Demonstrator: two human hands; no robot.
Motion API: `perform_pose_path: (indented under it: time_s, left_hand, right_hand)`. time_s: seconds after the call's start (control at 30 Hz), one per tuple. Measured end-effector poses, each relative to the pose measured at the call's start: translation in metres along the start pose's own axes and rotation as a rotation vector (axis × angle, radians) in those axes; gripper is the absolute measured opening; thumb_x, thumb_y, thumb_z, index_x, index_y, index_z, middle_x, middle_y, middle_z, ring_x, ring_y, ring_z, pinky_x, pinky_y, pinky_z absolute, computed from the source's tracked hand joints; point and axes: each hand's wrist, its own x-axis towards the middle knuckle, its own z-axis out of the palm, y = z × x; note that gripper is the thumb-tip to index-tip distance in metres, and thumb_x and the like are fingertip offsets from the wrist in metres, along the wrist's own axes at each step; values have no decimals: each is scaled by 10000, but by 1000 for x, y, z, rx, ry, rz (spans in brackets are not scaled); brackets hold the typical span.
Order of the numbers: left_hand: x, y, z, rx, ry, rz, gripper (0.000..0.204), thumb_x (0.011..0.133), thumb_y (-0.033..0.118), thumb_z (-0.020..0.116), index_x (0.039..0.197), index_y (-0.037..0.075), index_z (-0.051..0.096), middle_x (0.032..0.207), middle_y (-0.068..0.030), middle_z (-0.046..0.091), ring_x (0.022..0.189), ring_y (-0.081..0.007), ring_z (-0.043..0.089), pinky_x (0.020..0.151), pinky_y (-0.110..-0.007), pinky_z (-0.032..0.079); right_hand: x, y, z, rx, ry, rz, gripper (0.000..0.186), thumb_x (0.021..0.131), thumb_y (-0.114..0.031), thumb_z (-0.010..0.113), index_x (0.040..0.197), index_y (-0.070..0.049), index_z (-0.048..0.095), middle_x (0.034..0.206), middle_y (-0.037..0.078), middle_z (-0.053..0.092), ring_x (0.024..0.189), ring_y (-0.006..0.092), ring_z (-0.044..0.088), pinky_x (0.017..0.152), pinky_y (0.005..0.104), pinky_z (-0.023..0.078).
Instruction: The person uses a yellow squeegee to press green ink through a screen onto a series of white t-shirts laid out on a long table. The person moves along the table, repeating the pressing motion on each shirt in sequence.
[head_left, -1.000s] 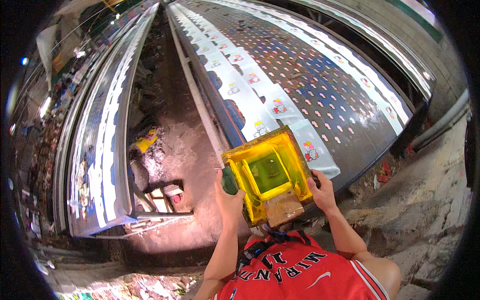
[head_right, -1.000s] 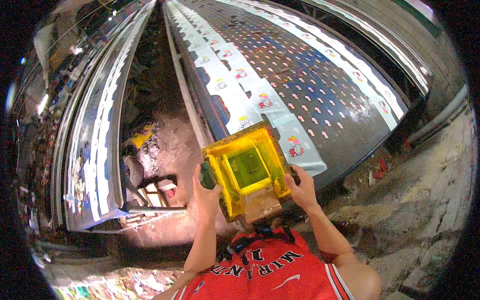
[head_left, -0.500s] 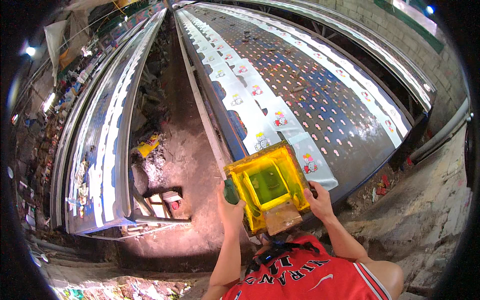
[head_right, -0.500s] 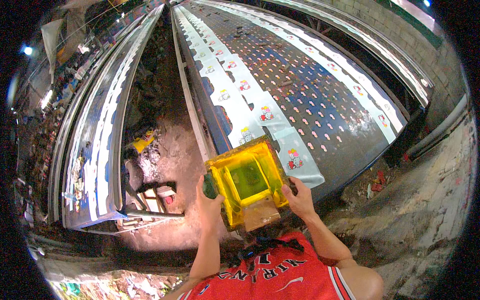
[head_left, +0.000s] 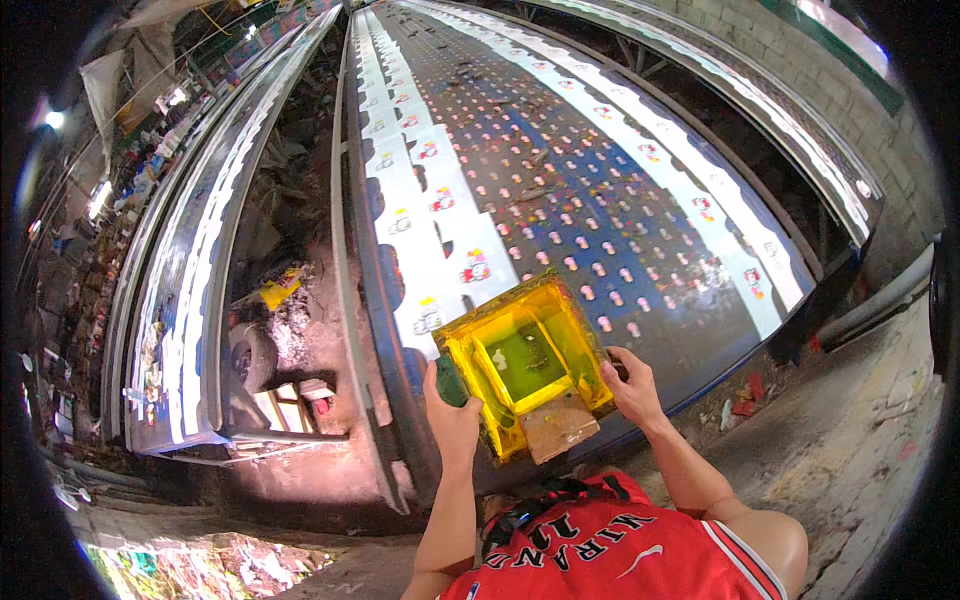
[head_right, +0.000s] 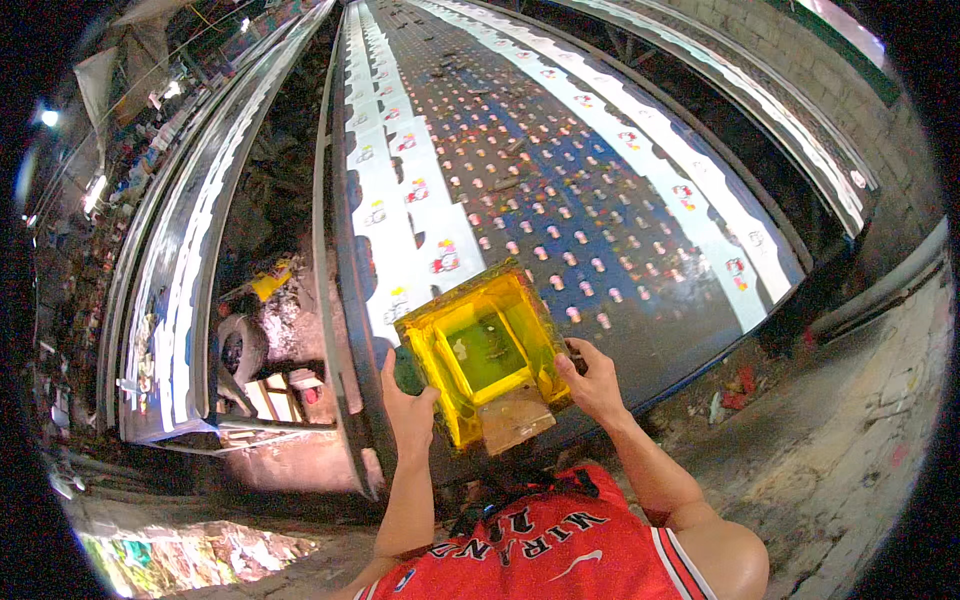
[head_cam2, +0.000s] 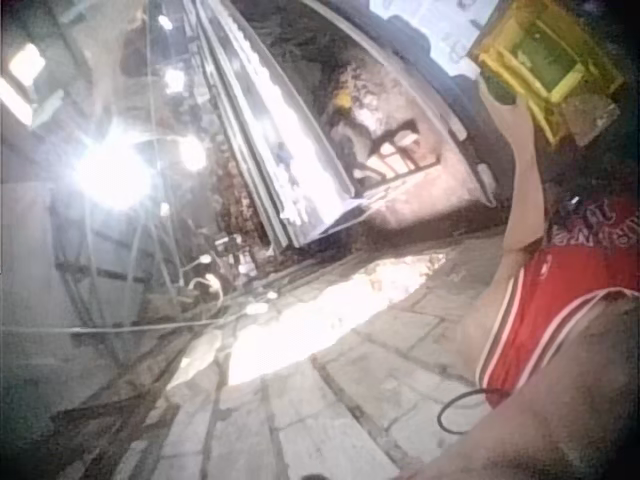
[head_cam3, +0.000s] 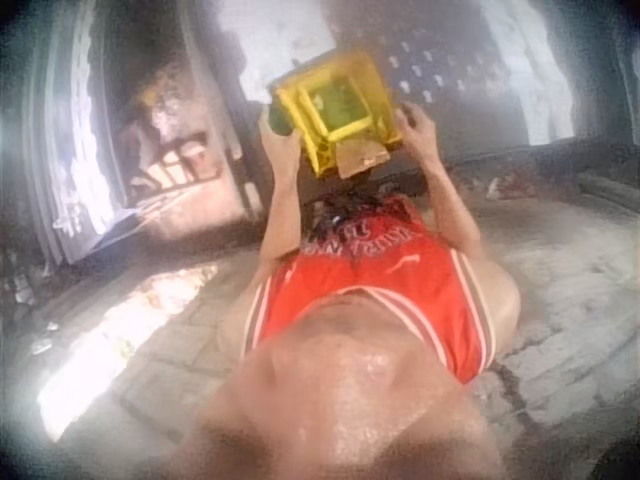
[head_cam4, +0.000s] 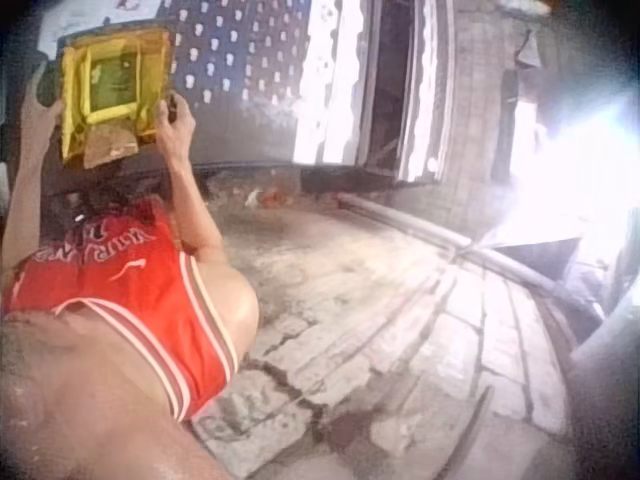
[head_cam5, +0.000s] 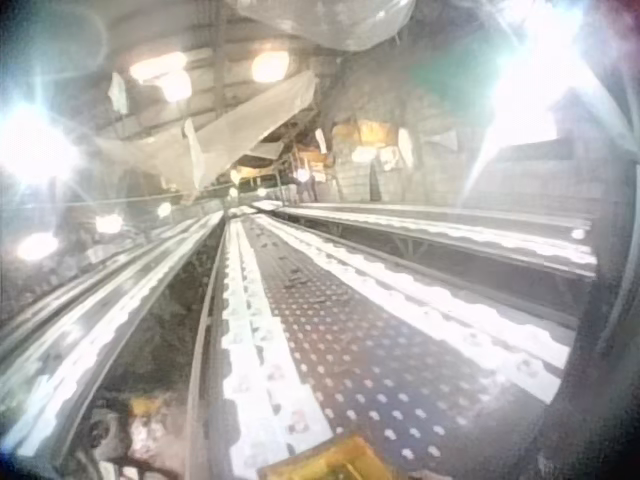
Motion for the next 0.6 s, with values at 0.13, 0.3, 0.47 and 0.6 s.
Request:
perform_pose_path:
  time_s: [0.13,0.3,0.47,0.6]
  left_hand:
    - [-19,25,49,34,28,10,851,749,-54,697,1539,-14,384,1565,-220,426,1497,-333,356,1236,-404,264]
    - [-24,44,77,83,32,40,857,740,-66,697,1537,-15,386,1535,-214,469,1438,-332,442,1205,-386,318]
    - [-15,50,85,45,-5,20,899,717,-79,691,1557,32,390,1574,-191,433,1478,-317,379,1209,-397,305]
    - [-7,57,97,8,-40,9,892,714,-91,684,1550,32,399,1567,-187,443,1462,-311,403,1184,-378,341]
  right_hand:
    - [21,16,-56,-52,-19,-28,502,991,-370,693,1257,52,634,995,139,732,883,164,673,795,342,544]
    - [32,22,-83,-10,-39,-1,477,992,-349,697,1247,49,635,968,124,732,850,149,664,791,333,544]
    - [34,16,-88,-8,-47,21,479,990,-345,697,1256,47,627,1005,137,740,877,167,684,815,342,553]
    - [36,17,-96,-30,-23,30,492,990,-353,693,1265,48,621,1055,164,739,937,194,697,851,358,557]
